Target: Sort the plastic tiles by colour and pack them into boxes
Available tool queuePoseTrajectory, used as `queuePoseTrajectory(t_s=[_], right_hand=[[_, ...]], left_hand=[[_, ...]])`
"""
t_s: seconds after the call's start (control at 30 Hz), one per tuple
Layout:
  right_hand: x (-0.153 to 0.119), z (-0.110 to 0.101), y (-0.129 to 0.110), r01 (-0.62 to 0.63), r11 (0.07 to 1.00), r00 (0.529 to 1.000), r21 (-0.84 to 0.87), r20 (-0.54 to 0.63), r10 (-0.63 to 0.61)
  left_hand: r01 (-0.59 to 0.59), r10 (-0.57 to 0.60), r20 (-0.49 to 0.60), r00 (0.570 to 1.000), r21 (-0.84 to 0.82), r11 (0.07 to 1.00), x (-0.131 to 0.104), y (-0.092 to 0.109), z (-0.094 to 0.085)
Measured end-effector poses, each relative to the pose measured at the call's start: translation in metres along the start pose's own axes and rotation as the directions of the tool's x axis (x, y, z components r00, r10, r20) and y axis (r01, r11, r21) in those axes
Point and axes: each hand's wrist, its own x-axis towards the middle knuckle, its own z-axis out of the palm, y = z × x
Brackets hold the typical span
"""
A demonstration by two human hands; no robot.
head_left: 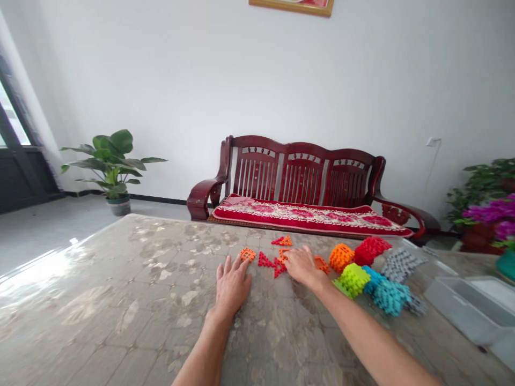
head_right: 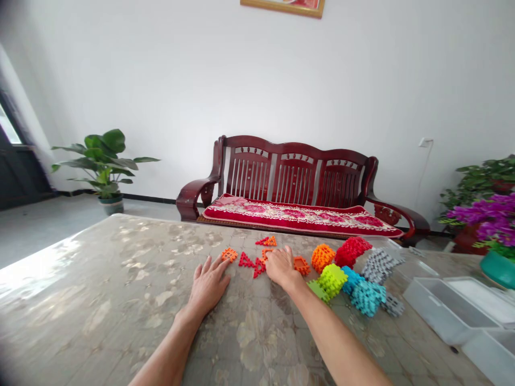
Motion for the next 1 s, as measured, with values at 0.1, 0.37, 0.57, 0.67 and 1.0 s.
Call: queuePoseTrajectory(t_s=[0.1,0.37,0.57,0.67,1.0], right_hand=[[0.005,-0.004,0.0,-0.005,0.997,1.0,0.073,-0.015,0.006],[0.019,0.005,0.019,-0.093,0.973,0.996,0.213,0.023,0.09],[0.019,0.014,0.006,0.046,0.957,0.996,0.286,0.059,-0.065],[0.024,0.014,0.0,0.001,0.959,0.998,0.283,0.054,-0.017],[0.01,0.0,0.0,-0.082,0.832,0.969,0.548,-0.15,0.195]], left_hand=[[0.028,-0.029,0.004,1.0,0.034,0.999,-0.002,0.002,-0.005],[0.137,-0.138,-0.067,0.988,-0.016,0.99,-0.003,0.0,-0.009],[0.153,-0.158,-0.078,0.984,-0.066,0.986,-0.001,-0.003,-0.004],[0.157,-0.162,-0.081,0.983,-0.061,0.986,-0.002,-0.003,-0.005],[0.196,-0.2,-0.08,0.977,-0.056,0.979,0.0,0.0,-0.01]])
